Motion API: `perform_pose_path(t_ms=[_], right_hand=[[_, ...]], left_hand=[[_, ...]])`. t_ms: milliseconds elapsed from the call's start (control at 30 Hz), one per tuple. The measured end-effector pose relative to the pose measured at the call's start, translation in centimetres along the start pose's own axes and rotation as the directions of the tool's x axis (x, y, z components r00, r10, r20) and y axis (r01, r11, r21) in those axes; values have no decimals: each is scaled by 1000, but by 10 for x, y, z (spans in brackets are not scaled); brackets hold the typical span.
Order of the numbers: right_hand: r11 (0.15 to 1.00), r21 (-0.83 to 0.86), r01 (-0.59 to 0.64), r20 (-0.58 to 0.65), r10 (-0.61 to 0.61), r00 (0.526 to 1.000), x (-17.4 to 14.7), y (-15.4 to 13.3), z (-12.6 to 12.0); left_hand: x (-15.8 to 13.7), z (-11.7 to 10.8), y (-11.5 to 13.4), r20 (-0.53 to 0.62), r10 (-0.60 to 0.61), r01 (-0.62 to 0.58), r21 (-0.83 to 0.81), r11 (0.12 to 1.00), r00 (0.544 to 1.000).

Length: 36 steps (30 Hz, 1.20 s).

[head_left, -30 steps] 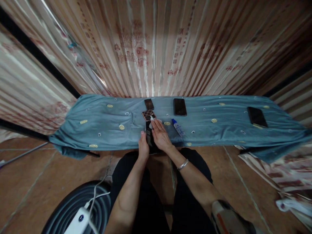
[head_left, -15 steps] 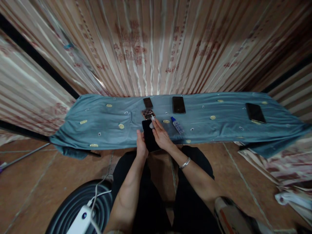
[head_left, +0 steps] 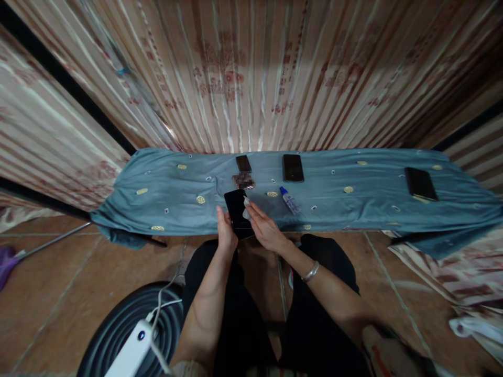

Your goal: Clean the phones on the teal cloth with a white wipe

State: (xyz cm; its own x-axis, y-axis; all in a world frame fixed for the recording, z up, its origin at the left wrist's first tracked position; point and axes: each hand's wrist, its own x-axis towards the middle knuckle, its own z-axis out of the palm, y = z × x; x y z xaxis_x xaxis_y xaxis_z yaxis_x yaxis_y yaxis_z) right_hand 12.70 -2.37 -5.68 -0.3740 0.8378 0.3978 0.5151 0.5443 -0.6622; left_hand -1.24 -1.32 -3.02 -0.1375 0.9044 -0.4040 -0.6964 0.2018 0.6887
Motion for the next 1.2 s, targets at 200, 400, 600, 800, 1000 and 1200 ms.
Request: perform_pose_path(t_ms=[200,400,600,800,1000,1200], right_hand=[[999,-34,28,64,-25,998,-15,-1,-7],[984,-169,60,84,-46,995,-26,-2,-13],[977,-205,64,53,-55,997,-30,2,-19],[976,-204,77,32,-72,997,-28,3,-22],[981,-170,94,61,-85,995,-28,-2,-16],[976,-148,157,84,-145,986,-26,-15,-5]], left_hand=[[5,-4,1,-31,35,-36,-26,999,999],[10,-6,-1,-71,65,-70,-65,995,995],[6,4,0,-10,40,-41,-54,998,999],[0,13,1,12,-6,7,-90,996,1000],[-1,13,1,14,-62,63,-86,994,998],[-1,15,-1,-13,-30,29,-64,998,999]])
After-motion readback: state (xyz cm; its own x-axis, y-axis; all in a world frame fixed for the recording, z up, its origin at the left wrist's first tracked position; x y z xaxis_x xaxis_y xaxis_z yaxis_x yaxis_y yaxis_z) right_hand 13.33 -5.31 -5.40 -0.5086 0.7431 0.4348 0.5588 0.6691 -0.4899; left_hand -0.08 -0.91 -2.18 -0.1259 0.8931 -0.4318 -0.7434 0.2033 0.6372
